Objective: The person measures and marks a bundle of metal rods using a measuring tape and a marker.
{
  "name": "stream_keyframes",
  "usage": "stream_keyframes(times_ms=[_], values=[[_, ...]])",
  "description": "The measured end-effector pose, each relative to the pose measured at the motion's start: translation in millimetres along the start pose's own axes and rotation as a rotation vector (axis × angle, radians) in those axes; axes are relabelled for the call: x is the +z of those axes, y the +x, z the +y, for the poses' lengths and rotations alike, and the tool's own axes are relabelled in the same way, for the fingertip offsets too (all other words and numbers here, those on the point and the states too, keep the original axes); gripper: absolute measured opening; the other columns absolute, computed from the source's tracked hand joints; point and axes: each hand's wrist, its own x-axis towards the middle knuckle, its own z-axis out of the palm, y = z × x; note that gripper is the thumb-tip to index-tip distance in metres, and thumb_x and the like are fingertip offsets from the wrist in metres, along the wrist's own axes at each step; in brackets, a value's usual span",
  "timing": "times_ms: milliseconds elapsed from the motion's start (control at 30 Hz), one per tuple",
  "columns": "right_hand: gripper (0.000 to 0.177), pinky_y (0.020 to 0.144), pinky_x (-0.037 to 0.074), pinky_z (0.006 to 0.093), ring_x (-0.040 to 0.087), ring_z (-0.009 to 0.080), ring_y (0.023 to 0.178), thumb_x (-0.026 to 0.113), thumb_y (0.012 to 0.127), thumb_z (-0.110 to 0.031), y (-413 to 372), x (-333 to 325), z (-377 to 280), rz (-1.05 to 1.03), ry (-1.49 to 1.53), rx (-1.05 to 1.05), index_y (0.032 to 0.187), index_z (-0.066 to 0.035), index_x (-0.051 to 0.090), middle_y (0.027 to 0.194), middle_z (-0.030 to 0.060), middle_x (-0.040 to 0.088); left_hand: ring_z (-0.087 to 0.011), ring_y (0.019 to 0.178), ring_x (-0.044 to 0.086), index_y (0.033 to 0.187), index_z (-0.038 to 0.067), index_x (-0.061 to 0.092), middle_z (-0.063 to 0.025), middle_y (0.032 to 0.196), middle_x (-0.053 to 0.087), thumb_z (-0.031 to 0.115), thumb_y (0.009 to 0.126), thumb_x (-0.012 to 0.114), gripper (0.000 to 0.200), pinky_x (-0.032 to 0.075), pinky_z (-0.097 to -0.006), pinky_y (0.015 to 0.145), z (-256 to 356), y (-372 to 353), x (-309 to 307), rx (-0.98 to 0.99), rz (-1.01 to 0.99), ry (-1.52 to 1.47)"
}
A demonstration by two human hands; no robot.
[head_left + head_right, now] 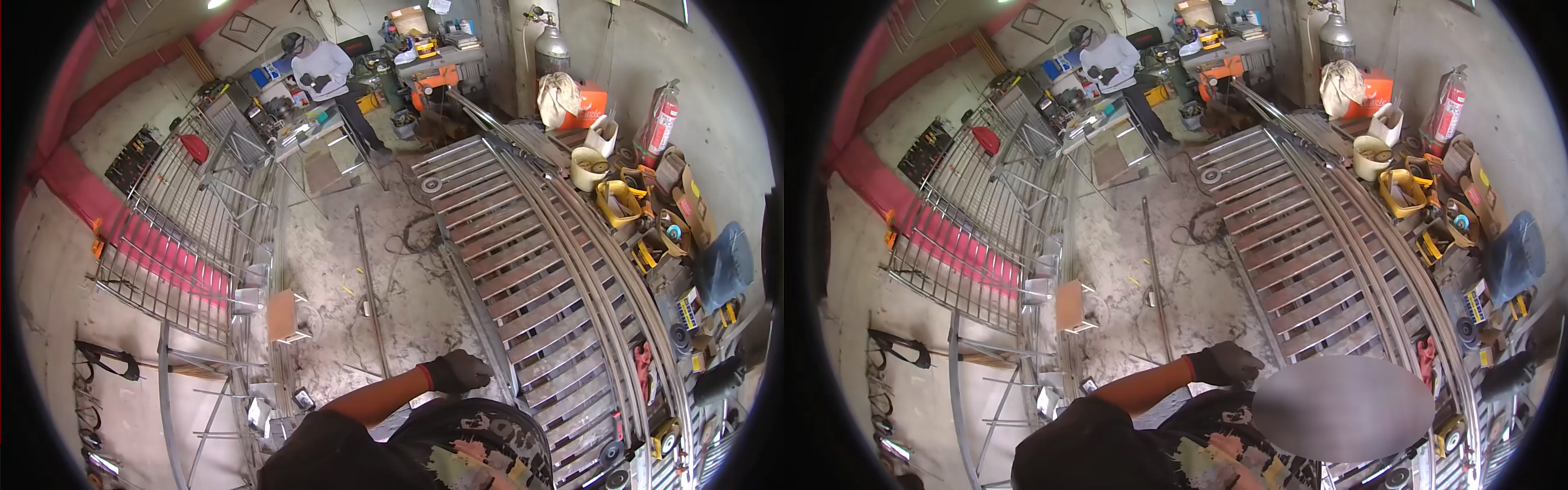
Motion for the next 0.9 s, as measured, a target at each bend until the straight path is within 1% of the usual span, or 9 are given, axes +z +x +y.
stream_keyframes(times_ms=[133,300,367,400,467,500,567,633,900], values=[[0.041,0.087,0.055,0.037,0.066,0.0173,0.097,0.065,0.108,-0.029,-2,14,-7,-0.031,0.006,-0.024,0.133,0.003,0.061,0.111,0.0092,0.07,-0.044,0.095,0.073,0.124,0.008,0.077,-0.023,0.107,0.078,0.037,0.102,0.061,0.04,0.057,-0.054,0.089,9,-11,2,0.112,0.101,-0.123],[0.044,0.087,0.055,0.037,0.067,0.0176,0.098,0.066,0.107,-0.032,-15,35,-19,-0.086,0.021,-0.084,0.133,0.004,0.061,0.112,0.0095,0.07,-0.0412,0.091,0.072,0.14,0.007,0.071,-0.0206,0.1,0.076,0.035,0.104,0.062,0.046,0.057,-0.0518,0.085,20,-17,18,0.233,0.097,-0.191],[0.045,0.088,0.055,0.037,0.067,0.0177,0.098,0.066,0.107,-0.033,-22,42,-23,-0.116,0.032,-0.105,0.133,0.004,0.062,0.112,0.0096,0.071,-0.0391,0.096,0.073,0.144,0.006,0.069,-0.0198,0.102,0.077,0.035,0.104,0.064,0.049,0.057,-0.0499,0.088,49,-17,12,0.208,0.005,-0.31],[0.045,0.088,0.055,0.037,0.067,0.0178,0.098,0.066,0.107,-0.033,-28,49,-27,-0.136,0.039,-0.115,0.133,0.004,0.062,0.112,0.0097,0.071,-0.0353,0.098,0.074,0.146,0.006,0.068,-0.0154,0.101,0.078,0.033,0.105,0.064,0.049,0.057,-0.0482,0.089,96,-28,-13,0.027,-0.127,-0.681],[0.046,0.088,0.055,0.037,0.067,0.0179,0.099,0.066,0.107,-0.034,-36,59,-30,-0.178,0.064,-0.117,0.133,0.004,0.062,0.113,0.0098,0.071,-0.0288,0.1,0.075,0.148,0.008,0.067,-0.0127,0.113,0.078,0.029,0.104,0.066,0.049,0.058,-0.0432,0.091,153,-32,-49,0.103,-0.122,-0.878],[0.047,0.088,0.055,0.037,0.067,0.018,0.099,0.066,0.107,-0.035,-41,65,-36,-0.201,0.073,-0.121,0.133,0.004,0.062,0.113,0.0099,0.071,-0.0288,0.1,0.075,0.147,0.008,0.067,-0.0127,0.113,0.078,0.029,0.104,0.066,0.048,0.058,-0.0432,0.09,177,-26,-63,0.172,-0.141,-0.935],[0.048,0.088,0.055,0.037,0.067,0.0181,0.099,0.066,0.107,-0.036,-43,74,-38,-0.255,0.084,-0.12,0.134,0.004,0.062,0.113,0.01,0.071,-0.0289,0.099,0.075,0.146,0.008,0.067,-0.0128,0.114,0.078,0.029,0.104,0.066,0.047,0.058,-0.0433,0.09,203,-13,-71,0.36,-0.193,-0.934],[0.049,0.089,0.055,0.037,0.067,0.0182,0.1,0.066,0.107,-0.037,-47,86,-67,-0.31,0.077,-0.126,0.134,0.004,0.062,0.113,0.0101,0.071,-0.0289,0.099,0.075,0.145,0.008,0.067,-0.0129,0.114,0.078,0.03,0.104,0.066,0.047,0.058,-0.0434,0.089,211,-3,-74,0.463,-0.233,-0.927],[0.053,0.089,0.056,0.037,0.068,0.0187,0.101,0.066,0.106,-0.041,-25,115,-76,-0.439,0.081,-0.197,0.134,0.004,0.063,0.115,0.0105,0.072,-0.0291,0.096,0.075,0.14,0.008,0.069,-0.0131,0.117,0.077,0.031,0.103,0.065,0.043,0.059,-0.0436,0.086,220,12,-69,0.531,-0.3,-0.903]])
